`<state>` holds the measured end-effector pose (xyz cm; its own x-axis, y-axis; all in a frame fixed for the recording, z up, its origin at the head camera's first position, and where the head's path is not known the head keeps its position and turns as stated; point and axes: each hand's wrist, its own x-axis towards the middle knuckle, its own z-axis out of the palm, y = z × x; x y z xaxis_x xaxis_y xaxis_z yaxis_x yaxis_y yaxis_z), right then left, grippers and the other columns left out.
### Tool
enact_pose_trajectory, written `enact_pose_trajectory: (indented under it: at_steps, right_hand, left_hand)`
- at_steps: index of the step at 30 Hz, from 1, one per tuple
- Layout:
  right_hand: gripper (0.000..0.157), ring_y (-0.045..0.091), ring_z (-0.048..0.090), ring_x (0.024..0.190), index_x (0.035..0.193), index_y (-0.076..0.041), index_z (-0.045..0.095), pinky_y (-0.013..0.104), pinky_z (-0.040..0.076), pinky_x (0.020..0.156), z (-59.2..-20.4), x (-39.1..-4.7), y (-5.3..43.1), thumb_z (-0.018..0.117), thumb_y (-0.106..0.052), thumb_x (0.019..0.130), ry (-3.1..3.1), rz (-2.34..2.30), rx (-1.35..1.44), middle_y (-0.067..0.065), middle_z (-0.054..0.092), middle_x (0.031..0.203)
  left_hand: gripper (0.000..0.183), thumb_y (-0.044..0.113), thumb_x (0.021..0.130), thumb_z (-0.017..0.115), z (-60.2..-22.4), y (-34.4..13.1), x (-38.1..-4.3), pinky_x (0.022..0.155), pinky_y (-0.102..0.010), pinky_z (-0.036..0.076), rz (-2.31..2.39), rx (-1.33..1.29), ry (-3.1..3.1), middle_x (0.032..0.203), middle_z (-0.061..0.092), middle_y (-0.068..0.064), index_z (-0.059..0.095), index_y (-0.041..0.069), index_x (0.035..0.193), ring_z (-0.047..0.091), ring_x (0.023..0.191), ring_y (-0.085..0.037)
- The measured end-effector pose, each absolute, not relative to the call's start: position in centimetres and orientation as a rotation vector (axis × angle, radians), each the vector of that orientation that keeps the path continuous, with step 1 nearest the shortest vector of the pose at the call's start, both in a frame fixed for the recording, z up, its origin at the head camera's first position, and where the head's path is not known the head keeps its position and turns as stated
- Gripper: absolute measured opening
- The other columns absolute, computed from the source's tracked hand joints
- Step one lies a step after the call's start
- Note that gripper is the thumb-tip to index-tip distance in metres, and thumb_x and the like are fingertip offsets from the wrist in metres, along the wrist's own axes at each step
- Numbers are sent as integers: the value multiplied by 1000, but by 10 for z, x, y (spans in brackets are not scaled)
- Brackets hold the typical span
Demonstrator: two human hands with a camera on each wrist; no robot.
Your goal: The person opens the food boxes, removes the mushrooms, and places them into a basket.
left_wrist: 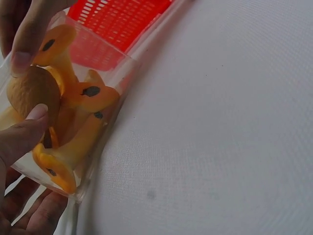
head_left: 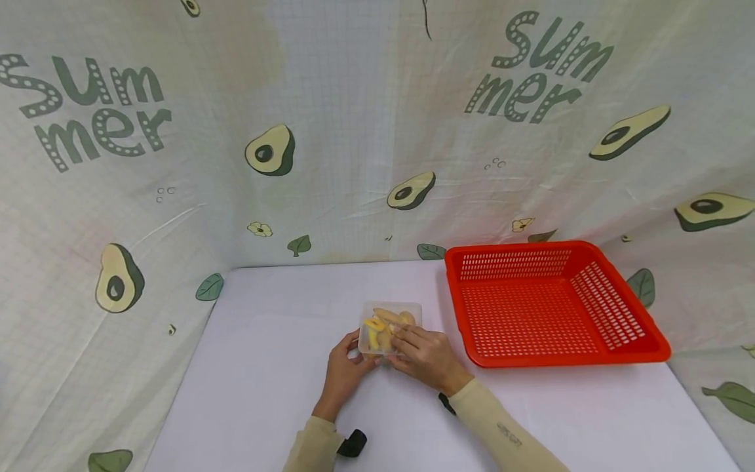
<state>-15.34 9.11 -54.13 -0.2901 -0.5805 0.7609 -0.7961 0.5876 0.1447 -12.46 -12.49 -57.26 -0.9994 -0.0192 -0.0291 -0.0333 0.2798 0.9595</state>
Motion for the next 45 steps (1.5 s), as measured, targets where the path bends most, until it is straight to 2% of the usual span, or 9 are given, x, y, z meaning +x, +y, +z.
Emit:
enact_pose_trajectory:
  at_steps: [13,15,18,20,22,31,45]
  right_hand:
    - [42,21,80,87,90,-9,85,30,66,75,-544,-156,91,104,-33,61,-1945,341,1127,8,82,96]
    - [36,21,80,88,91,-9,85,30,66,75,-544,-157,92,100,-33,69,-1937,328,1139,8,82,97]
    - [24,21,80,89,92,-9,85,29,66,74,-544,-159,93,85,-33,89,-1916,303,1152,9,81,98]
    - [30,21,80,89,92,-9,85,29,66,74,-544,-160,93,71,-35,101,-1901,296,1161,9,81,98]
    - [39,21,80,87,91,-9,84,28,66,73,-546,-162,93,61,-35,107,-1872,282,1169,9,81,97]
    - [46,19,80,83,90,-9,84,28,66,72,-545,-168,94,51,-33,112,-1780,196,1207,7,81,93]
    - [44,19,79,85,92,-6,80,28,66,75,-540,-170,97,48,-27,113,-1742,109,1263,7,81,93]
  left_hand:
    - [71,6,81,92,-572,-123,-123,94,-27,61,1858,-107,2512,139,62,-22,59,-3,144,61,125,-36]
    - [71,5,81,92,-572,-123,-123,95,-28,61,1865,-108,2508,139,62,-22,59,-3,144,61,126,-37]
    - [71,6,80,92,-574,-123,-124,95,-29,62,1865,-98,2523,139,62,-23,60,-3,142,62,125,-37]
    - [71,6,80,92,-574,-123,-124,96,-30,62,1866,-98,2530,140,62,-23,60,-3,142,62,125,-38]
    - [70,6,80,93,-575,-123,-124,96,-30,62,1866,-101,2532,141,61,-23,60,-3,142,62,125,-38]
    - [70,10,80,93,-573,-124,-123,95,-30,62,1868,-75,2540,142,62,-22,61,-1,142,63,125,-37]
    - [69,8,79,94,-575,-120,-126,94,-32,63,1848,-94,2594,141,62,-24,62,-3,140,64,123,-39]
